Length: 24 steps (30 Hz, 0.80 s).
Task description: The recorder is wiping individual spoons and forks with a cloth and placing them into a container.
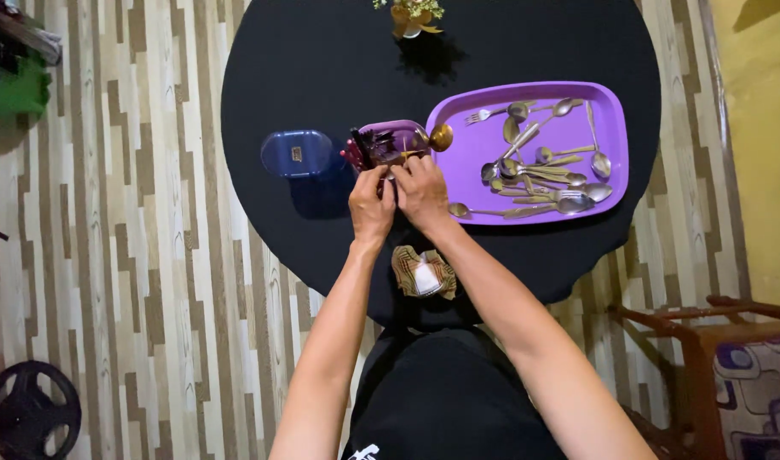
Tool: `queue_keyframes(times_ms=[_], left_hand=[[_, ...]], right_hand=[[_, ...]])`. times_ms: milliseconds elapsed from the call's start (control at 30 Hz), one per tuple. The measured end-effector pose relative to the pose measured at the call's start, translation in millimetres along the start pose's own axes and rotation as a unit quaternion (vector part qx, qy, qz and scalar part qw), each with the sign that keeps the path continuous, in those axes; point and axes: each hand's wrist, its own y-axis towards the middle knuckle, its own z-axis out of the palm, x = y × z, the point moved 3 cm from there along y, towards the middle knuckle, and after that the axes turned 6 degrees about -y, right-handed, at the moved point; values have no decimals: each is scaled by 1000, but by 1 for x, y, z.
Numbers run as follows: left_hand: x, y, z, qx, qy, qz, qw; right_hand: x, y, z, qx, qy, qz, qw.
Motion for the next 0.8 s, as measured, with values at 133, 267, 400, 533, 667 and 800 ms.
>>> queue_keyframes(times_ms=[133, 267, 400, 533, 667, 800], left_hand=[[3, -4, 3, 12, 1, -22, 1000], [12, -8, 8, 17, 17, -24, 999], [25, -17, 14, -33, 1, -117, 993], [38, -54, 25, -69, 13, -187, 980], [37, -91, 40, -34, -5, -249, 968], [24, -108, 51, 30, -7, -243, 970]], right_hand=[[11, -5, -1, 19, -69, 15, 997], [10, -27, -7, 3, -22, 28, 999], [-37, -91, 6, -7, 97, 103, 990], [-103, -143, -26, 55, 63, 168, 982], [-151, -179, -19, 161, -75, 154, 972], [-172, -182, 7, 174, -129, 75, 973]])
